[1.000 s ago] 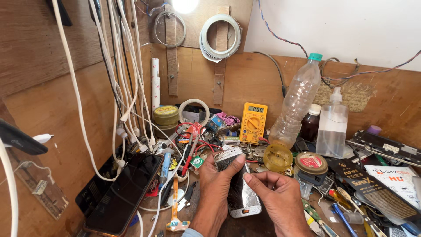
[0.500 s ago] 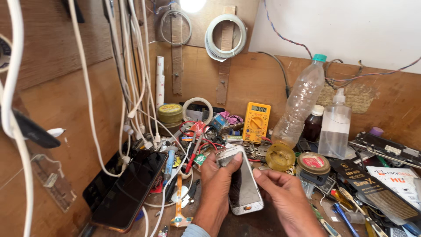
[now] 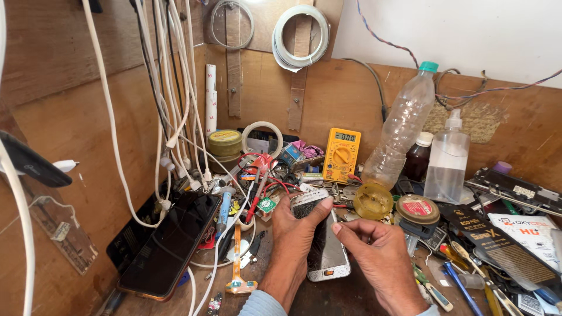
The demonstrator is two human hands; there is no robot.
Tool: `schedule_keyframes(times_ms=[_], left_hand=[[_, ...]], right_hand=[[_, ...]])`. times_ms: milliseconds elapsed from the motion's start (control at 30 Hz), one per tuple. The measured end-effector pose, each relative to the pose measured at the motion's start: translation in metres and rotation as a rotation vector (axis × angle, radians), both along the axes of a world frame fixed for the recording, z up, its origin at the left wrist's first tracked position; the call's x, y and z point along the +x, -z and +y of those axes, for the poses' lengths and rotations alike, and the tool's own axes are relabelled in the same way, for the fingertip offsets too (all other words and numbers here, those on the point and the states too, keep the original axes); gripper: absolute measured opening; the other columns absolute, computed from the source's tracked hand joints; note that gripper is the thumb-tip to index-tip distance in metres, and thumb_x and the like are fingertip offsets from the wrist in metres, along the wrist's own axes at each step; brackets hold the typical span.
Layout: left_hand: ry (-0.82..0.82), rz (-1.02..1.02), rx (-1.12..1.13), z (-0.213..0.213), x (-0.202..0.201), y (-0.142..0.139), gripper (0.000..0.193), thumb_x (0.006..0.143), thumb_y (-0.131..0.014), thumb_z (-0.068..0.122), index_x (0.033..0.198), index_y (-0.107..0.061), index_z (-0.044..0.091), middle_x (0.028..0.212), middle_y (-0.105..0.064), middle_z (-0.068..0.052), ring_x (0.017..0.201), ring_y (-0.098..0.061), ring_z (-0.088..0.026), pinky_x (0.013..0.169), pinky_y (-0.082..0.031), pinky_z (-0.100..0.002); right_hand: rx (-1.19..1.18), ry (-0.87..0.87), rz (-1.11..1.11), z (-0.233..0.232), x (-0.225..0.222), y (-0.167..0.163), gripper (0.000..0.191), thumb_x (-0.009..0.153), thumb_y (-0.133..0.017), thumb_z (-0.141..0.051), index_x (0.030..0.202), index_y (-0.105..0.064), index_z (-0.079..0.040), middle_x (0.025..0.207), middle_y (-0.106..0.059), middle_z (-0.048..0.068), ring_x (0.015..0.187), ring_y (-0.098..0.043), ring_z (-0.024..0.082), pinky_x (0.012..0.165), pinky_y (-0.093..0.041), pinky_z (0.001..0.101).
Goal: The person removes a small component from a disassembled smartphone, then places a new battery into the chassis and closes the device. The person then picks up a second white smartphone with a cracked screen and inspects it by turning it over.
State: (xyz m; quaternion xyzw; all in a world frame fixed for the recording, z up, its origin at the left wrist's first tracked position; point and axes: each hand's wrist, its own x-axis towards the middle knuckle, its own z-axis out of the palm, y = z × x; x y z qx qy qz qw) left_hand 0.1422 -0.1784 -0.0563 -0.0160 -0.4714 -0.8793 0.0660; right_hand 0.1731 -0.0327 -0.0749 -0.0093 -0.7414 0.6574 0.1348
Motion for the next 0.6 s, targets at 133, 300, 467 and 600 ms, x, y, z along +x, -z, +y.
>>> schedule_keyframes(times_ms=[133, 300, 467, 600], left_hand=[[-0.005, -0.018, -0.026, -0.002, -0.004, 0.002, 0.040, 0.078, -0.082, 0.008, 0.113, -0.064, -0.001, 0.100, -0.076, -0.011, 0.083, -0.071, -0.017, 0.073, -0.059, -0.031], [0.125, 0.001, 0.097, -0.005, -0.011, 0.012, 0.039, 0.080, -0.072, -0.005, 0.117, -0.061, 0.002, 0.104, -0.075, -0.014, 0.087, -0.073, -0.020, 0.081, -0.060, -0.033], [0.028, 0.033, 0.214, -0.011, -0.022, 0.021, 0.038, 0.082, -0.070, -0.010, 0.118, -0.062, -0.002, 0.104, -0.075, -0.013, 0.089, -0.072, -0.020, 0.084, -0.059, -0.033], [0.071, 0.020, 0.271, -0.013, -0.024, 0.027, 0.038, 0.082, -0.069, -0.009, 0.118, -0.061, 0.000, 0.100, -0.076, -0.013, 0.086, -0.073, -0.023, 0.082, -0.060, -0.036]], right_hand=[[-0.138, -0.025, 0.033, -0.004, 0.001, 0.001, 0.021, 0.086, -0.079, -0.013, 0.093, -0.082, 0.006, 0.074, -0.072, 0.003, 0.064, -0.056, 0.005, 0.058, -0.043, 0.0228], [-0.287, -0.029, -0.050, 0.002, 0.001, -0.010, 0.028, 0.087, -0.073, -0.018, 0.101, -0.079, 0.005, 0.083, -0.077, 0.005, 0.070, -0.066, 0.009, 0.065, -0.050, 0.0249], [-0.144, -0.089, -0.091, 0.005, 0.004, -0.012, 0.030, 0.088, -0.075, -0.020, 0.102, -0.081, 0.006, 0.078, -0.076, 0.006, 0.067, -0.064, 0.010, 0.062, -0.050, 0.0265], [-0.034, -0.081, -0.069, 0.003, 0.004, -0.005, 0.024, 0.084, -0.080, -0.015, 0.096, -0.083, 0.006, 0.072, -0.073, 0.004, 0.062, -0.059, 0.008, 0.057, -0.045, 0.0246]])
